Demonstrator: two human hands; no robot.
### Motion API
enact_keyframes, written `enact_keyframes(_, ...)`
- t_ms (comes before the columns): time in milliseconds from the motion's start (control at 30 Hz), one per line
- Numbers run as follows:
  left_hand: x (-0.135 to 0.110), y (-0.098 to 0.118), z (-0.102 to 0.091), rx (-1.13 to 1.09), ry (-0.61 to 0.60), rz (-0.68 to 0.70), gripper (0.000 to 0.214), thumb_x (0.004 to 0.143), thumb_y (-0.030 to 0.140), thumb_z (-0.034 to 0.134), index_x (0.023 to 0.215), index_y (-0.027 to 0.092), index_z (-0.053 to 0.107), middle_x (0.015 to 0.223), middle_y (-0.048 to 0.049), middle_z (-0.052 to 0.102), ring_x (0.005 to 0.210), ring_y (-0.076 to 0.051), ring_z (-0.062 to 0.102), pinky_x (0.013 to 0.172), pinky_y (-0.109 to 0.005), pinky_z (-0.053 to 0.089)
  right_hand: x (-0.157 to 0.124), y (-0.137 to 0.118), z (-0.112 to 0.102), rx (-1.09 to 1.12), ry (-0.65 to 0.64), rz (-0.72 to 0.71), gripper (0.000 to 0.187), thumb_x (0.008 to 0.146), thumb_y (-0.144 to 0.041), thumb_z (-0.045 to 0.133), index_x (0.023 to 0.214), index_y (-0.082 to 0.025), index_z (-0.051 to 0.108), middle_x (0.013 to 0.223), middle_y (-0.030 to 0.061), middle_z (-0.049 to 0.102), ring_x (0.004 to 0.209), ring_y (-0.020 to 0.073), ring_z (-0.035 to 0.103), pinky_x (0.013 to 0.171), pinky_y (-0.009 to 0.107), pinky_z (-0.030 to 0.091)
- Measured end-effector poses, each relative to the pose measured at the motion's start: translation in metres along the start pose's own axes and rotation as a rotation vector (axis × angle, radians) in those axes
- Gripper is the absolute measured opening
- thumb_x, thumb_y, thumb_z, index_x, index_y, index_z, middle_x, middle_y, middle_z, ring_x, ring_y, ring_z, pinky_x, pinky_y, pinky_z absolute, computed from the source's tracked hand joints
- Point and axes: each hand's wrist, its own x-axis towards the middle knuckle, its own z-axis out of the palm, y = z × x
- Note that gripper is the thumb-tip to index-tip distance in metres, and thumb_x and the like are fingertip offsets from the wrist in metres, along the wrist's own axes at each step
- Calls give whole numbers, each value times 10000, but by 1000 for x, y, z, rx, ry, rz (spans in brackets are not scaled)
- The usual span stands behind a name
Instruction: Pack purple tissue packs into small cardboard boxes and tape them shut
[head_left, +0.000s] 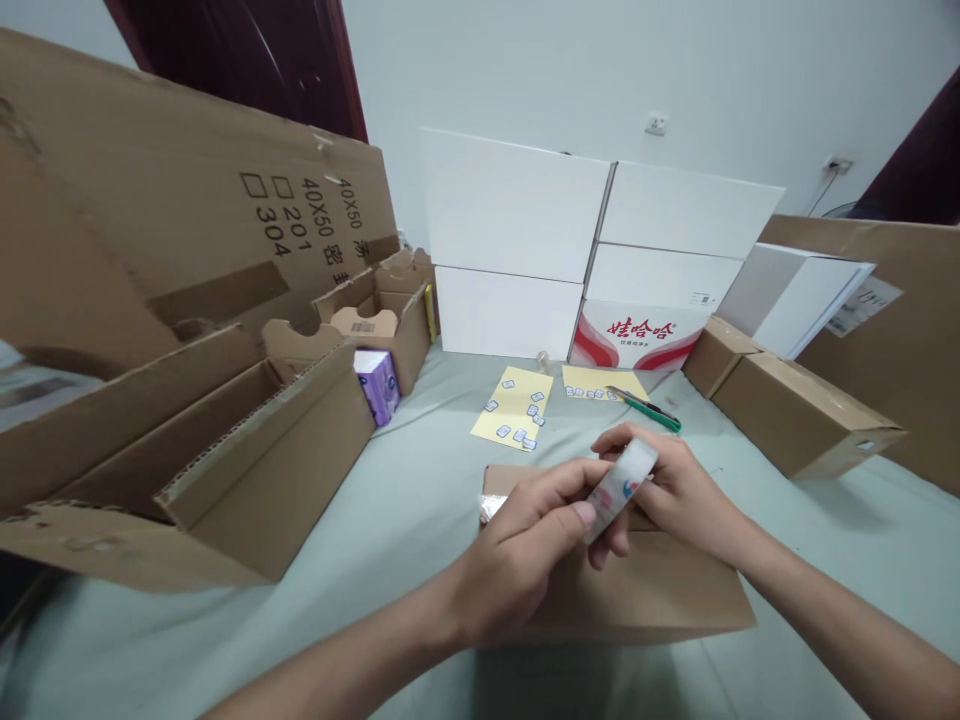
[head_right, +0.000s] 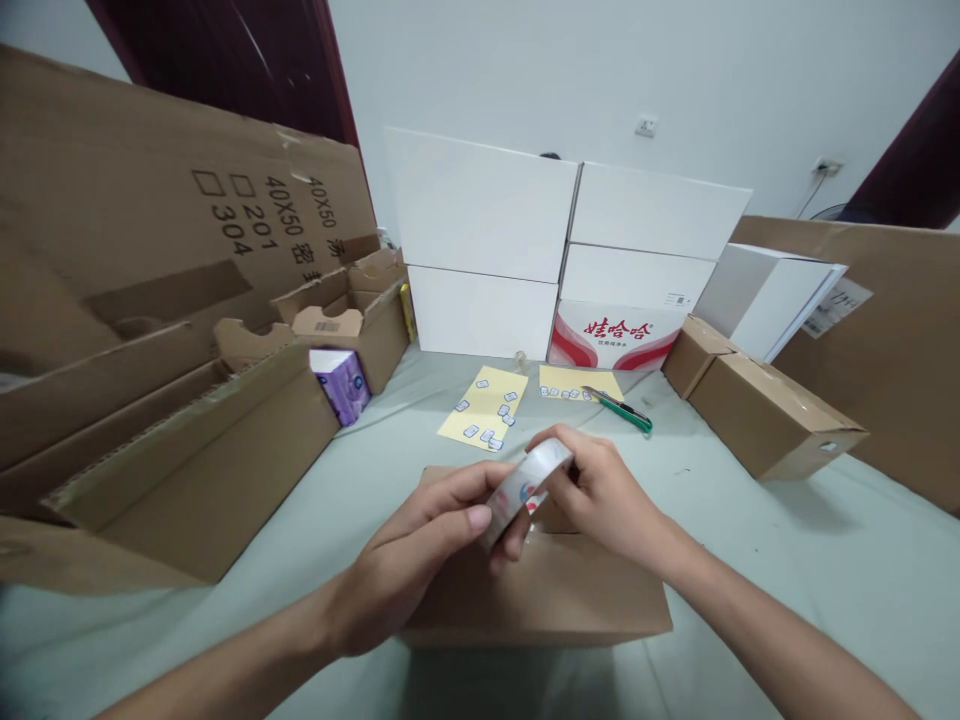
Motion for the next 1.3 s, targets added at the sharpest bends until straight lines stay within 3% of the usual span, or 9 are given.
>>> enact_keyframes(200, 2, -1, 0, 71, -21, 38, 208, 942, 250, 468, 1086, 140, 570, 839, -24, 534, 724, -132, 455, 711, -288, 374, 3, 2, -1, 73, -67, 105, 153, 824, -138, 468, 892, -195, 591, 663, -25, 625, 626, 145, 597, 591, 259, 440)
enact_keyframes(400, 2, -7, -1, 77, 23, 9, 278, 960, 406, 494, 1035, 147, 559, 800, -2, 502, 662, -117, 431, 647, -270, 358, 3, 3, -1, -15, -50, 22, 147, 853, -141, 468, 876, -187, 606, 782, 12, 686, 694, 149, 610, 625, 257, 457)
enact_keyframes(567, 1, -7, -2, 153, 100, 46, 261, 961, 398, 476, 856, 166, 536, 666, 32, 457, 595, -111, 380, 612, -258, 334, -3, 1, -2, -245, 44, -126, 158, 872, -119, 464, 948, -188, 584, 722, 1, 655, 579, 124, 546, 536, 232, 408)
enact_keyframes(733, 3, -7, -3, 212, 138, 75, 312, 940, 407, 466, 732, 176, 492, 617, 26, 457, 587, -117, 385, 607, -263, 330, -9, -2, -2, -490, 186, -361, 169, 885, -85, 419, 962, -187, 530, 770, 23, 661, 604, 137, 595, 537, 235, 413)
enact_keyframes(900, 3, -6, -3, 257, 163, 79, 308, 900, 400, 489, 681, 183, 482, 587, 28, 442, 568, -119, 382, 586, -267, 323, -11, -8, 0, -726, 228, -443, 156, 899, -93, 403, 965, -184, 512, 735, 23, 642, 579, 150, 587, 492, 249, 366)
enact_keyframes(1133, 5, 2, 2, 376, 214, -8, 233, 791, 349, 535, 635, 195, 453, 566, 41, 422, 535, -107, 356, 530, -260, 284, -17, -31, 6, -1087, 309, -517, 283, 794, 31, 371, 848, -193, 534, 630, 16, 562, 531, 148, 506, 477, 276, 288)
enact_keyframes(1233, 5, 3, 0, 361, 216, -10, 234, 786, 347, 551, 638, 192, 458, 582, 42, 420, 556, -109, 356, 548, -263, 293, -16, -31, 5, -1015, 284, -506, 267, 810, 19, 387, 851, -192, 545, 639, 21, 572, 545, 156, 519, 481, 285, 274)
enact_keyframes(1300, 5, 2, -4, 299, 165, 8, 220, 816, 359, 556, 700, 177, 510, 609, 32, 463, 583, -116, 399, 581, -263, 318, -14, -25, 3, -741, 199, -409, 207, 868, -47, 402, 893, -197, 543, 692, 26, 620, 574, 154, 552, 489, 264, 311)
